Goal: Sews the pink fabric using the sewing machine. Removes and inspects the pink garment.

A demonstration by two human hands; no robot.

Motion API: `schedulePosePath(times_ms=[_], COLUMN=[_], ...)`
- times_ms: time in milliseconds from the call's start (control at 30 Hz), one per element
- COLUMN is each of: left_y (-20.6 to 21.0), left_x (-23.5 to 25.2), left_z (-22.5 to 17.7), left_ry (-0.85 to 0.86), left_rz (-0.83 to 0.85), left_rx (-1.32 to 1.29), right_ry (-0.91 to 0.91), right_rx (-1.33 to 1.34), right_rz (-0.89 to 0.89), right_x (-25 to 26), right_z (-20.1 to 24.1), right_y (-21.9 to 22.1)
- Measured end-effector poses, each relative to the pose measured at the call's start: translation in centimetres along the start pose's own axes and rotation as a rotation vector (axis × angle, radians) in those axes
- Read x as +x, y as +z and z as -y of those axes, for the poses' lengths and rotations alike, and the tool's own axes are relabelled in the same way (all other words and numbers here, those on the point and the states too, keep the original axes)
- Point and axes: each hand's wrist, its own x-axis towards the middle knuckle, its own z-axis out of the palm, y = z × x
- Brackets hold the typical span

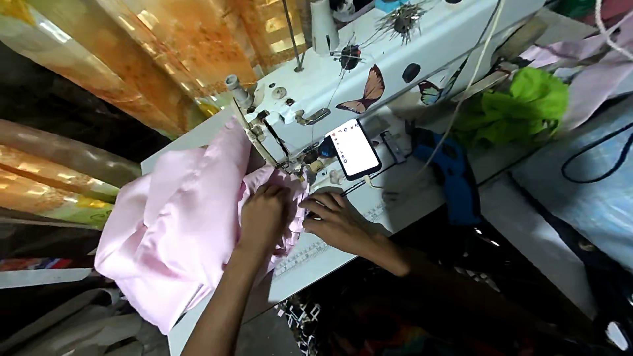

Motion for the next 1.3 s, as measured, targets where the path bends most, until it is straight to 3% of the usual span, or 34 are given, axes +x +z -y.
schedulePosePath(times_ms=[233, 400, 500, 600, 700, 767, 967, 1133, 1300], left_y=[-1.6, -3.6, -4.1, -2.7, 0.0, 0.8, 0.5, 1.7, 2.3], left_x=[1.7, 4.8, 5.4, 4.5, 2.4, 1.6, 1.7, 0.9, 0.0], left_z=[0.0, -1.9, -2.0, -2.2, -2.1, -1.7, -1.0, -0.1, 0.1], left_ry=[-0.138, -0.276, -0.273, -0.294, -0.267, -0.226, -0.215, 0.142, 0.213], left_rz=[0.105, 0.388, 0.468, 0.387, 0.104, 0.001, 0.060, -0.077, -0.115], left_rx=[-0.092, 0.019, 0.064, 0.043, -0.026, -0.030, -0.043, -0.043, -0.011], right_ry=[0.063, -0.065, -0.105, -0.100, -0.067, -0.060, -0.061, -0.056, -0.035], right_rx=[-0.151, -0.189, -0.141, -0.136, -0.128, -0.136, -0.171, -0.183, -0.189], right_rz=[-0.075, -0.069, -0.056, -0.013, 0.022, 0.061, 0.139, 0.188, 0.154], right_x=[0.2, 1.7, 1.2, 0.1, -0.3, -0.2, 0.1, 0.4, 0.1], right_z=[0.0, 0.2, -1.0, -2.6, -3.0, -2.8, -2.7, -2.6, -2.4], right_y=[0.3, 0.4, -0.6, -2.0, -2.2, -2.2, -2.2, -2.6, -2.2])
